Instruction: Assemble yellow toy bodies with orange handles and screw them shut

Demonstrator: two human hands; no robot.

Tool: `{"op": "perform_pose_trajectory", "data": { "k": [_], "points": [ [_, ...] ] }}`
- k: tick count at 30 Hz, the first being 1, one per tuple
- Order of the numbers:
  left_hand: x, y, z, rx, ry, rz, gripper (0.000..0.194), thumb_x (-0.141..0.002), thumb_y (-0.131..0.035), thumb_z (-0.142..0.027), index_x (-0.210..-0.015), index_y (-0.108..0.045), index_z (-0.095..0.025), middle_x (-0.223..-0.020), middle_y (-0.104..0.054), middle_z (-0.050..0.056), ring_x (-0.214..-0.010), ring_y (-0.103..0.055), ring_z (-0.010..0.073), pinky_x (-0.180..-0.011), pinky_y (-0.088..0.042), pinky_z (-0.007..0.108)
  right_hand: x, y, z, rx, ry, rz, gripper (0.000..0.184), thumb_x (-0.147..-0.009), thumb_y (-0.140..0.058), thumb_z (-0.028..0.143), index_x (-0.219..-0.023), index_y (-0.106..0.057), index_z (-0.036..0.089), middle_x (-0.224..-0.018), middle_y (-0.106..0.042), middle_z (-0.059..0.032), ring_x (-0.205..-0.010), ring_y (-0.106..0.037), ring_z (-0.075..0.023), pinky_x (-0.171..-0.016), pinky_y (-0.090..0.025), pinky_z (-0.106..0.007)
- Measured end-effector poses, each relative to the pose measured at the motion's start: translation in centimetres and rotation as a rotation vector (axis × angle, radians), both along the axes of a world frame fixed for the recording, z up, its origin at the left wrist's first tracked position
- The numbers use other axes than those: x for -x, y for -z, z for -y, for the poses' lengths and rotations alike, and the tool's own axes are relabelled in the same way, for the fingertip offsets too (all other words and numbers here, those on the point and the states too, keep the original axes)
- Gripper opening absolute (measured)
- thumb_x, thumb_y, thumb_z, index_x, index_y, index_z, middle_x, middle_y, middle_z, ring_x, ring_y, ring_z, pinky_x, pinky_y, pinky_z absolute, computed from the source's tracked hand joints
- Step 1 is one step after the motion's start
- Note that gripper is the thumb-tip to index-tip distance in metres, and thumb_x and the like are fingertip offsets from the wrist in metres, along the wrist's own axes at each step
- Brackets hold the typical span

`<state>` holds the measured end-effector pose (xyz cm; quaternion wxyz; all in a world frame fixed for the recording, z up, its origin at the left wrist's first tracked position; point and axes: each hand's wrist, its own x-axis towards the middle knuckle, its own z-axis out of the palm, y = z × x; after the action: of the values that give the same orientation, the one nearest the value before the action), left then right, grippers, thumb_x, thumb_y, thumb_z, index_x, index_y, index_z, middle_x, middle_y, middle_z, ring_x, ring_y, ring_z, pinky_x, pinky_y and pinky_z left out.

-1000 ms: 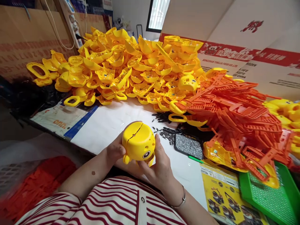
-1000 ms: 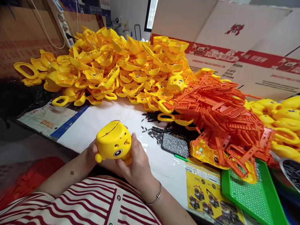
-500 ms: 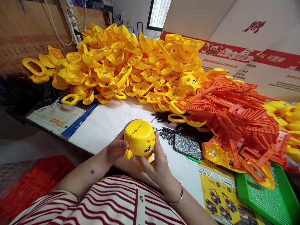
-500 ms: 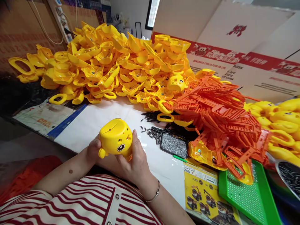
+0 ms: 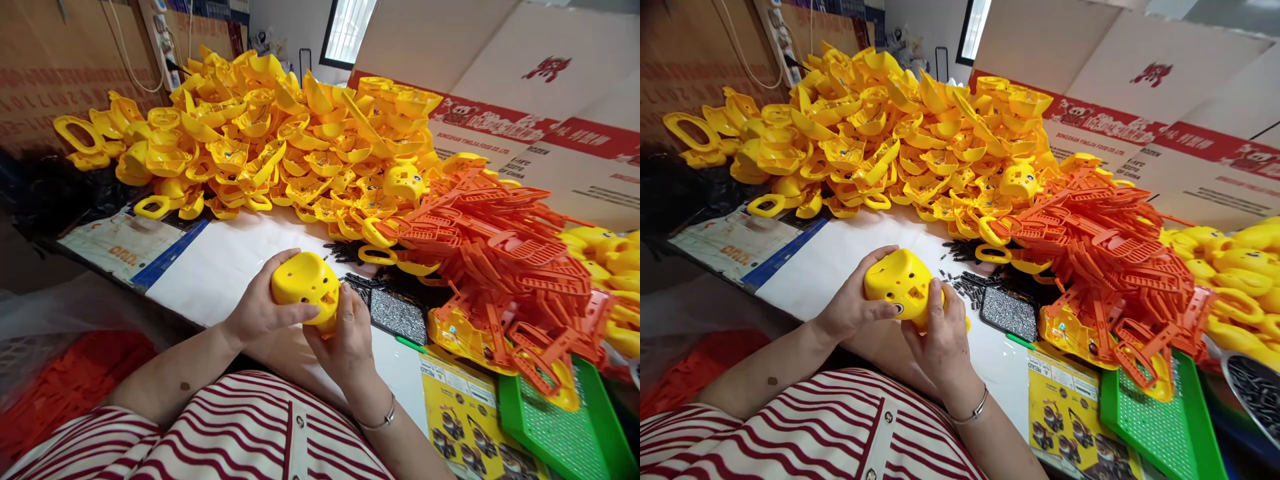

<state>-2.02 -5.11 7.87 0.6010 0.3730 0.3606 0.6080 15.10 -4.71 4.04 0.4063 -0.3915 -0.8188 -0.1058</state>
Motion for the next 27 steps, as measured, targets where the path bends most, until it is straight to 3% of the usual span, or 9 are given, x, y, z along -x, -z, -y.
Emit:
{"op": "perform_pose_trajectory", "data": {
  "k": [3,6,9,12,15,21,25,27],
  "points": [
    [-0.1,0.1,0.4,-0.022,-0.027,-0.07,0.075,-0.052,-0.09,-0.022,-0.122,-0.061,-0.021,-0.11,-0.067,0.007,-0.102,-0.064,0.0264,-0.089,-0.055,0.036,0.1,0.4,0.4,-0.038,-0.02,-0.03,0.088,-0.088,-0.058,0.03,-0.157,-0.004,0.023,-0.121,-0.052,-0.0187,-0.105,-0.057,-0.031,-0.08,-0.058,-0.055],
    [0.5,1.2,0.6,-0.087,0.078,-0.038,0.081,-0.055,-0.089,-0.023,-0.129,-0.057,-0.022,-0.112,-0.067,0.008,-0.102,-0.065,0.0275,-0.087,-0.056,0.037,-0.4,0.4,0.5,-0.05,-0.07,-0.093,0.088,-0.087,-0.062,0.03,-0.157,-0.008,0.027,-0.123,-0.052,-0.0176,-0.109,-0.057,-0.0302,-0.083,-0.057,-0.053],
    [1.8,2.8,0.7,-0.255,0.161,-0.079,0.089,-0.053,-0.09,-0.025,-0.133,-0.053,-0.024,-0.131,-0.061,0.011,-0.116,-0.06,0.0311,-0.095,-0.053,0.039,-1.2,-0.4,0.4,0.176,-0.192,-0.114,0.088,-0.085,-0.064,0.051,-0.155,-0.018,0.025,-0.129,-0.055,-0.0187,-0.114,-0.059,-0.0315,-0.089,-0.056,-0.05],
    [3.1,3.9,0.9,-0.44,0.178,-0.191,0.088,-0.054,-0.09,-0.031,-0.134,-0.053,-0.024,-0.139,-0.056,0.013,-0.126,-0.055,0.0323,-0.103,-0.048,0.04,-1.2,-1.3,0.4,0.521,-0.352,-0.134,0.101,-0.07,-0.061,0.077,-0.149,-0.034,0.02,-0.128,-0.061,-0.0174,-0.11,-0.065,-0.03,-0.091,-0.056,-0.043],
    [4.0,3.7,1.1,-0.525,0.198,-0.253,0.086,-0.059,-0.088,-0.036,-0.136,-0.052,-0.026,-0.137,-0.058,0.012,-0.125,-0.056,0.0299,-0.104,-0.048,0.039,0.0,-2.1,0.7,0.558,-0.42,-0.269,0.102,-0.061,-0.062,0.083,-0.137,-0.048,0.016,-0.117,-0.068,-0.0146,-0.101,-0.068,-0.0267,-0.089,-0.055,-0.038],
    [5.5,3.6,1.2,-0.492,0.189,-0.284,0.088,-0.053,-0.088,-0.044,-0.133,-0.054,-0.026,-0.135,-0.059,0.012,-0.122,-0.058,0.0317,-0.102,-0.05,0.042,2.4,-3.7,1.4,0.477,-0.351,-0.352,0.088,-0.065,-0.067,0.077,-0.124,-0.054,0.013,-0.105,-0.071,-0.0142,-0.091,-0.069,-0.0249,-0.08,-0.055,-0.036],
    [6.6,4.1,1.4,-0.396,0.14,-0.225,0.095,-0.047,-0.086,-0.055,-0.133,-0.052,-0.031,-0.138,-0.055,0.01,-0.121,-0.058,0.0365,-0.101,-0.051,0.05,1.2,-5.8,0.7,0.679,-0.52,-0.223,0.091,-0.068,-0.069,0.071,-0.135,-0.049,0.014,-0.124,-0.066,-0.0168,-0.109,-0.066,-0.0274,-0.09,-0.053,-0.037],
    [6.7,4.1,1.6,-0.371,0.144,-0.213,0.093,-0.047,-0.083,-0.059,-0.131,-0.053,-0.033,-0.136,-0.056,0.008,-0.119,-0.059,0.0369,-0.099,-0.052,0.052,0.2,-6.4,0.4,0.812,-0.568,-0.157,0.088,-0.071,-0.071,0.066,-0.14,-0.047,0.017,-0.127,-0.065,-0.0146,-0.108,-0.066,-0.0262,-0.09,-0.052,-0.035]
  ]
}}
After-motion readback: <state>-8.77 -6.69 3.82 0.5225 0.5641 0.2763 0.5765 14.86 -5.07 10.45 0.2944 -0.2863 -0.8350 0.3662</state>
